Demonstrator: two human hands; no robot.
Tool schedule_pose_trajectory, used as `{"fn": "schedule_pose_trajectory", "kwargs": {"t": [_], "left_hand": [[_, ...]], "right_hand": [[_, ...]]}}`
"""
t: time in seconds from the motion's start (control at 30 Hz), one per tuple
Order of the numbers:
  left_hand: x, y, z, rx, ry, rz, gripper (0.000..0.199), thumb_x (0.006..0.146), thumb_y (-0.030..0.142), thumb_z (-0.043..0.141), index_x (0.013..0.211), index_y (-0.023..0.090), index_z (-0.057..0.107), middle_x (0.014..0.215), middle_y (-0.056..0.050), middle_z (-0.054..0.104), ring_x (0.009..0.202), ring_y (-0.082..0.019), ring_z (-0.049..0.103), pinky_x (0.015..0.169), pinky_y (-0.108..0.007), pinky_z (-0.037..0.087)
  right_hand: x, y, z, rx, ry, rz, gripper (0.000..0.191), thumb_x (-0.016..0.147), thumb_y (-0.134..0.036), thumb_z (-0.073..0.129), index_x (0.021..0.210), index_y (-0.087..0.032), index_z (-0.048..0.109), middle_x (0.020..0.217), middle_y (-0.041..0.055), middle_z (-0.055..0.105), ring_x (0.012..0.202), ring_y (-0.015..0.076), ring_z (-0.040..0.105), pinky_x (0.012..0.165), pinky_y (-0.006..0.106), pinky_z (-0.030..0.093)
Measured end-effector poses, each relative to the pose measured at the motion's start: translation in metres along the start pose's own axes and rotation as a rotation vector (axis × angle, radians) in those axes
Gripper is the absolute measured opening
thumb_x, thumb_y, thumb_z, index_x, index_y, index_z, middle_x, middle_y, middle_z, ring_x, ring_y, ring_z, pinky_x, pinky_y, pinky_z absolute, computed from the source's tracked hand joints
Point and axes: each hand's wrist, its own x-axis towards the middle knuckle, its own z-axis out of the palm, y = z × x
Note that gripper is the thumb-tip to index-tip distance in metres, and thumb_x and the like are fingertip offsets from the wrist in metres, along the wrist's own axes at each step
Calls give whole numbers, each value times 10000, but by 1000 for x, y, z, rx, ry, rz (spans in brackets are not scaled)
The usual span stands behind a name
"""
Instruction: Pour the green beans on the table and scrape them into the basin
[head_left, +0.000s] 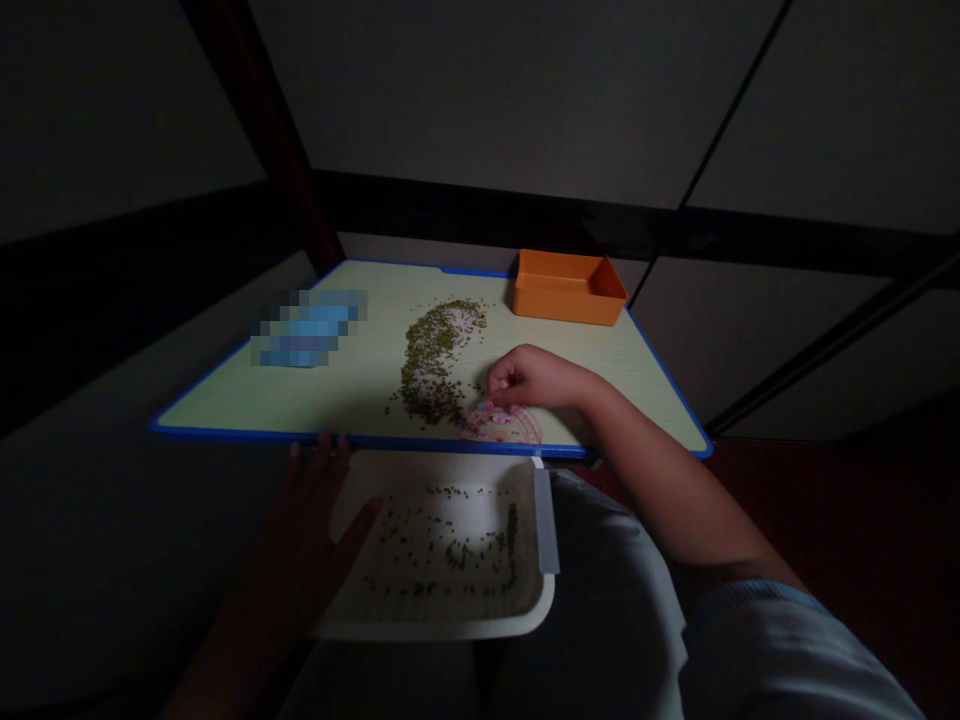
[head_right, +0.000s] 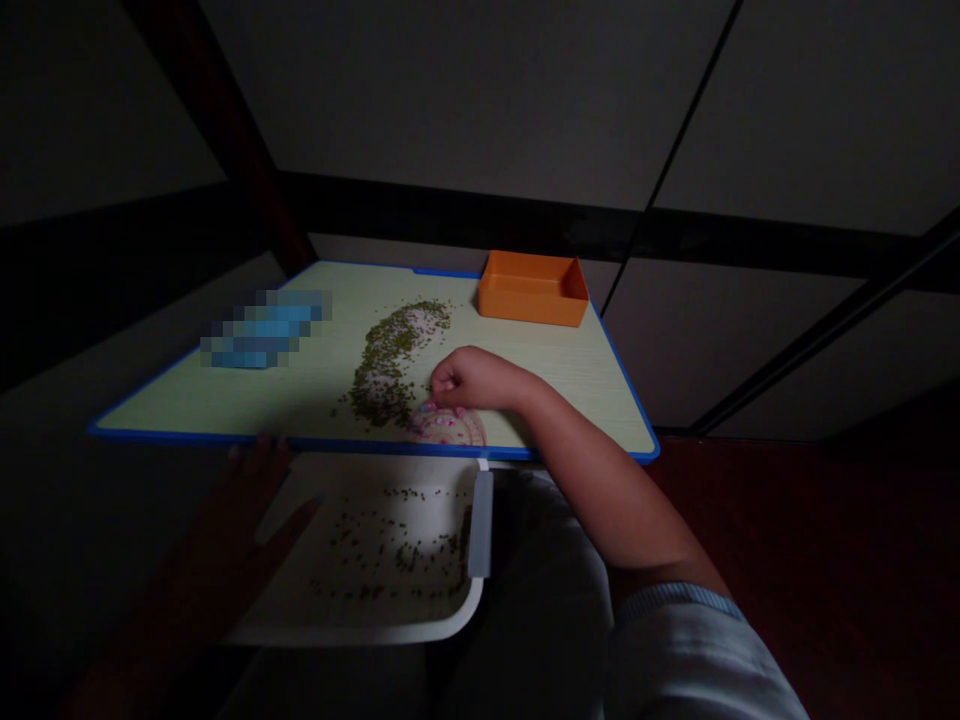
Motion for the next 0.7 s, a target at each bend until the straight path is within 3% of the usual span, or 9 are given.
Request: {"fn": "schedule_pose_trajectory", "kwargs": {"t": [0.17,0.37,0.53,0.7], "left_hand": [[0,1,-1,-3,-2,-2,758,842,566,415,1499,258,193,1624,-64,202,1505,-311,59,1192,-555,262],[0,0,1,4,27,15,752,838,567,427,1494,270,210,1615,-70,229,1499,-331,98,1178,-581,276],[0,1,-1,-7,32,17,750,837,568,424,1495,286,200,1617,-55,228,1498,-330,101,1178,-577,282],[0,2,-1,3,30,9,735,845,558,418,1494,284,207,1617,-52,224,1501,-318,88,1185,-576,270]], "right_hand": [[-3,-1,-3,47,-27,8,184,805,-239,615,656,-132,603,563,-33,580,533,70,492,580,230,348],[-12,4,-17,10,62,33,232,794,-307,616,640,-133,607,557,-23,567,532,79,466,570,240,331],[-17,7,-28,-82,142,126,193,764,-270,618,628,-133,613,529,-26,539,516,78,442,561,247,304],[-17,11,-28,-105,102,149,150,759,-222,592,647,-128,630,564,-6,589,531,86,484,578,250,330]]}}
